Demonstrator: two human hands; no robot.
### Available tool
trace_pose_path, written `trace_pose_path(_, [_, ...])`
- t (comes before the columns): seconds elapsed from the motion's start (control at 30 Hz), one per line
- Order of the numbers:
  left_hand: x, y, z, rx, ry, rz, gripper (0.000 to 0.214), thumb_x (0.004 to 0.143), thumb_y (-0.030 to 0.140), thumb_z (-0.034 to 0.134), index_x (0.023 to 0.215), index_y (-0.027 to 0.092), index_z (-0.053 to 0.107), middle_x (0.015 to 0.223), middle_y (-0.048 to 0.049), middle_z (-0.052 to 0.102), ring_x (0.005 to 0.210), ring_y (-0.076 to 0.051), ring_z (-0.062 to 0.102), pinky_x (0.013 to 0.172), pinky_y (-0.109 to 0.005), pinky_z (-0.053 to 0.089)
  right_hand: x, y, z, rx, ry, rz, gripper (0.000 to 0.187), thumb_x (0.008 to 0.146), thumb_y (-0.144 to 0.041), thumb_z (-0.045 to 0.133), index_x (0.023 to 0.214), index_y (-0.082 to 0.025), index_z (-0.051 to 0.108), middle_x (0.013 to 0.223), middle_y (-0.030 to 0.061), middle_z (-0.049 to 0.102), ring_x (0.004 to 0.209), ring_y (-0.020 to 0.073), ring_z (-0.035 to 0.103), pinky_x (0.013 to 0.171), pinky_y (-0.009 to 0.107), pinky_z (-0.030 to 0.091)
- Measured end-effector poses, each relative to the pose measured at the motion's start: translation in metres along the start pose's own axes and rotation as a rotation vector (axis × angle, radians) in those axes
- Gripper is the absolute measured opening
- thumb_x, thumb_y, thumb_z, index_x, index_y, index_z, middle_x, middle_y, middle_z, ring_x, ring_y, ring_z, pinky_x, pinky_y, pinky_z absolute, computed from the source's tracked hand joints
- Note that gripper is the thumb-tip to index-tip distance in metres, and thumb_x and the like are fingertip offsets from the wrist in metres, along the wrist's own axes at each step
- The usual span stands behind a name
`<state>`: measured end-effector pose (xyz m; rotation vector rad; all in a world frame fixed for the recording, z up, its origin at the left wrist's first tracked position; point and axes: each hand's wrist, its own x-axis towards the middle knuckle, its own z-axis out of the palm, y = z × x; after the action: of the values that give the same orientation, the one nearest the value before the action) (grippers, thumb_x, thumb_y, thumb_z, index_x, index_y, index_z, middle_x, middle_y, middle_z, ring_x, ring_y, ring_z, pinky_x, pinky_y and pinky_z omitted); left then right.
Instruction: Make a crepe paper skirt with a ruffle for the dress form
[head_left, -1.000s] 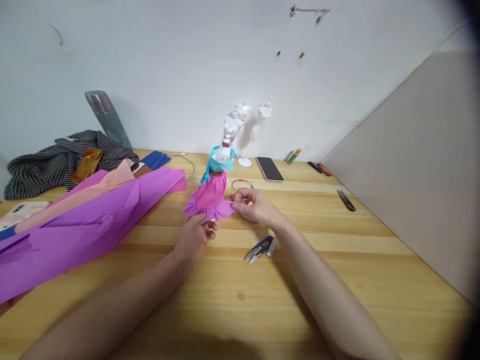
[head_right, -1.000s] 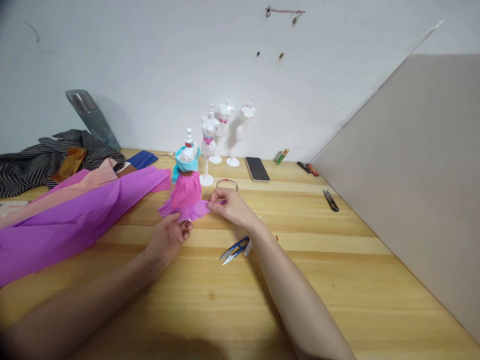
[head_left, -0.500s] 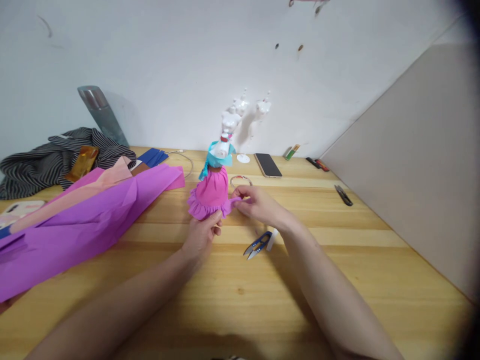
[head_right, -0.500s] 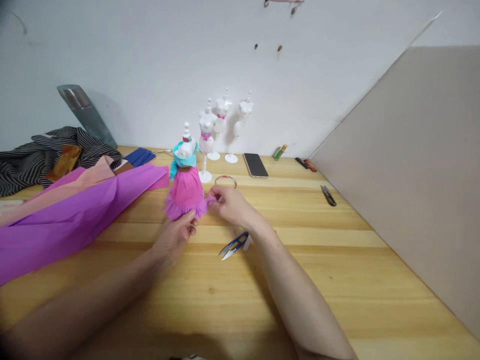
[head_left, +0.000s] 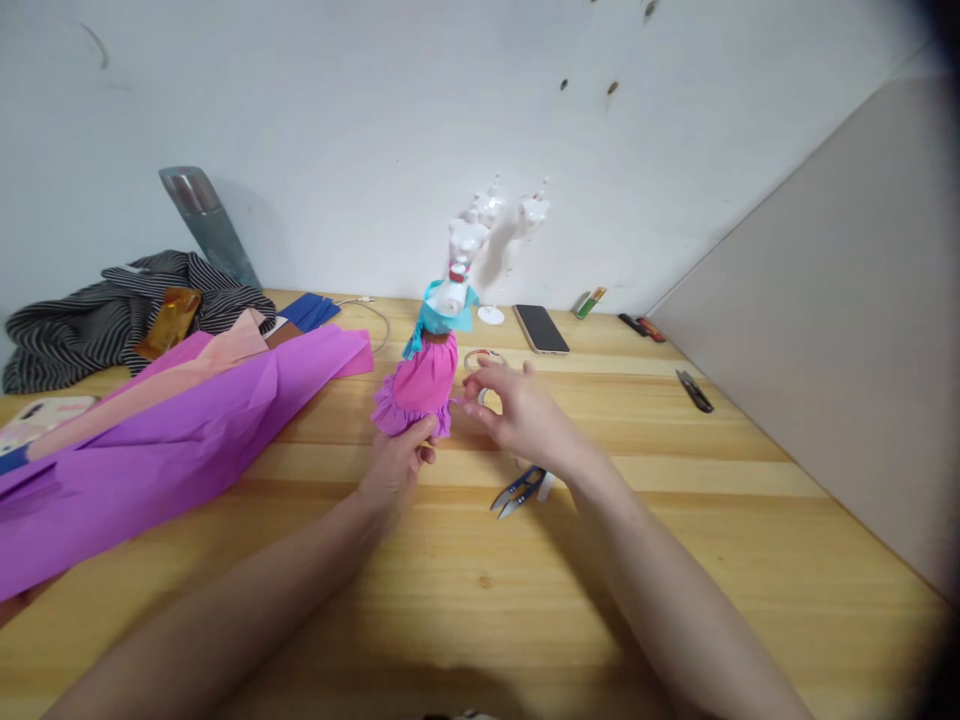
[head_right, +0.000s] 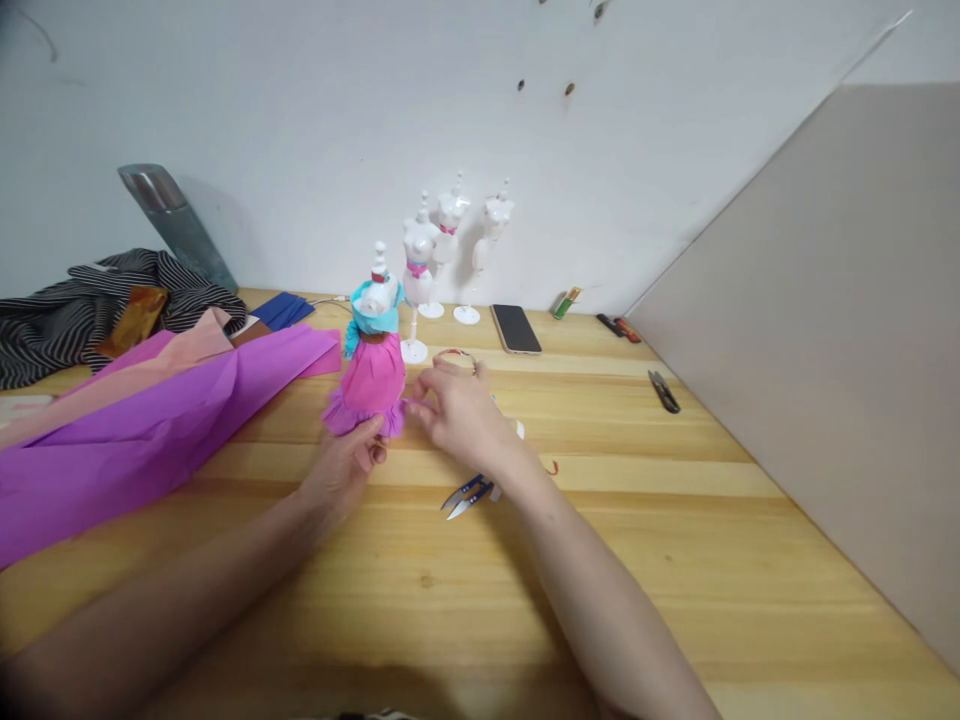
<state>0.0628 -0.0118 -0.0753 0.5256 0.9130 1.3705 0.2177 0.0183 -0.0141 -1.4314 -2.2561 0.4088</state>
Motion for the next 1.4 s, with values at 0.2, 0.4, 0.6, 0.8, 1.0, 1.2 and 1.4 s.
trace_pose_path(0.2, [0.0,0.001,-0.001,0.002,-0.037,-0.001,0.027,0.058,0.025,0.079,0.076,0.018,0.06,0.068,0.0034,0.059,0.057,-0.008,0.051,0.044,-0.019,0.035,0.009,0.007,0.014,0.259,-0.004,0.095,0.009,0.075,-0.026,0.06,0.079,-0.018,0.056,0.077,0.0031,0.065,0.071,0.0168,0.058,0.07,0.029,0.042])
trace_pose_path(0.4, [0.001,0.002,0.001,0.003,-0.044,0.001,0.036,0.055,0.029,0.082,0.081,0.018,0.06,0.069,0.0039,0.059,0.056,-0.008,0.051,0.044,-0.019,0.035,0.01,0.01,0.022,0.294,-0.008,0.041,0.005,0.068,-0.015,0.05,0.064,-0.019,0.052,0.067,0.0,0.059,0.063,0.0138,0.052,0.061,0.025,0.037])
trace_pose_path(0.6, [0.004,-0.001,0.0,-0.003,-0.007,0.001,0.036,0.054,0.028,0.084,0.079,0.018,0.06,0.068,0.004,0.058,0.057,-0.008,0.052,0.045,-0.019,0.036,0.009,0.007,0.022,0.302,0.048,0.082,0.007,0.065,-0.014,0.047,0.06,-0.02,0.047,0.053,-0.0041,0.048,0.052,0.0114,0.043,0.052,0.023,0.029])
trace_pose_path(0.8, [0.005,0.001,0.001,-0.007,0.021,0.015,0.036,0.054,0.026,0.083,0.081,0.019,0.061,0.067,0.0048,0.058,0.057,-0.008,0.051,0.045,-0.019,0.035,0.008,0.004,0.015,0.311,0.009,0.067,0.013,0.061,-0.01,0.043,0.066,-0.019,0.052,0.058,-0.0026,0.052,0.055,0.0114,0.045,0.054,0.023,0.03])
trace_pose_path(1.0, [0.006,0.002,0.001,-0.023,0.023,0.017,0.037,0.053,0.027,0.083,0.083,0.02,0.062,0.072,0.0047,0.059,0.059,-0.008,0.051,0.046,-0.019,0.036,0.003,0.0,0.011,0.305,-0.041,0.059,0.018,0.066,-0.009,0.041,0.071,-0.018,0.057,0.058,-0.0021,0.054,0.056,0.0117,0.047,0.055,0.023,0.032])
trace_pose_path(1.2, [0.005,0.003,0.002,-0.026,0.013,0.018,0.036,0.054,0.027,0.083,0.083,0.021,0.063,0.081,0.0021,0.061,0.065,-0.009,0.053,0.047,-0.019,0.038,0.002,-0.002,0.009,0.237,-0.075,0.077,0.012,0.076,-0.028,0.056,0.072,-0.017,0.061,0.064,0.0005,0.056,0.059,0.0124,0.047,0.054,0.023,0.031])
trace_pose_path(1.4, [0.004,0.002,0.001,-0.01,-0.02,0.018,0.037,0.056,0.028,0.083,0.086,0.021,0.062,0.08,0.0021,0.061,0.064,-0.009,0.053,0.048,-0.019,0.037,0.004,-0.003,0.01,0.197,-0.072,0.044,0.004,0.072,-0.018,0.056,0.07,-0.017,0.06,0.061,-0.0012,0.054,0.057,0.0113,0.046,0.053,0.022,0.029])
